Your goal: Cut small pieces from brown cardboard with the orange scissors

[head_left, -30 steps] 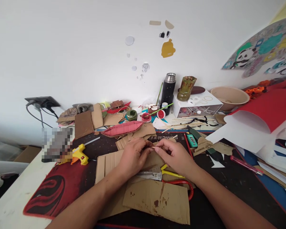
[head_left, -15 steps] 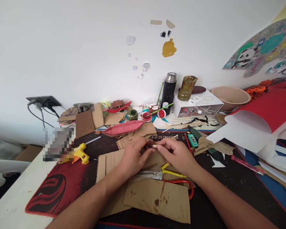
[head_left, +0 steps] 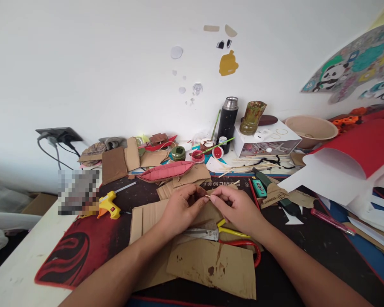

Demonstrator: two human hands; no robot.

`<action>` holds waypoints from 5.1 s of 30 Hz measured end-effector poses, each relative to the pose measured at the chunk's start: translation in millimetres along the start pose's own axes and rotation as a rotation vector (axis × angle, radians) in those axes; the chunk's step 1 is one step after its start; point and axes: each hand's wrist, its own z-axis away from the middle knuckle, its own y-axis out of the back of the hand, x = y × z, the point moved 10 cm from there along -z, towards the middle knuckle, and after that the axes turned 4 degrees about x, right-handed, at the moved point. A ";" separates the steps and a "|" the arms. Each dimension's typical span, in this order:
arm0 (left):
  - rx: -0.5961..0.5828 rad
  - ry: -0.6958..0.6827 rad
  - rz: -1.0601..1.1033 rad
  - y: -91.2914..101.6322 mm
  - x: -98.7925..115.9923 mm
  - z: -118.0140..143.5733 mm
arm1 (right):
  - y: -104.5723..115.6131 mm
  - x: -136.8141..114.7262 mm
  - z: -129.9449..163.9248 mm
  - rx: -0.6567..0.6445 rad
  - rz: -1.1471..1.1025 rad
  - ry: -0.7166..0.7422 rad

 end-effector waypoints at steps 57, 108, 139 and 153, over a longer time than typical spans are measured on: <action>0.070 -0.035 -0.104 17.9 2.0 -4.2 | -4.3 8.5 -1.2 0.008 -0.164 -0.057; 0.007 0.132 0.046 12.5 -10.9 -6.6 | -8.0 7.7 -0.9 -0.006 -0.107 -0.041; -0.028 0.099 0.023 7.2 -7.1 -4.8 | -4.6 3.7 -0.6 -0.007 -0.215 -0.110; 0.013 0.131 0.042 11.3 -14.6 -4.7 | -3.6 6.5 0.0 -0.002 -0.233 -0.145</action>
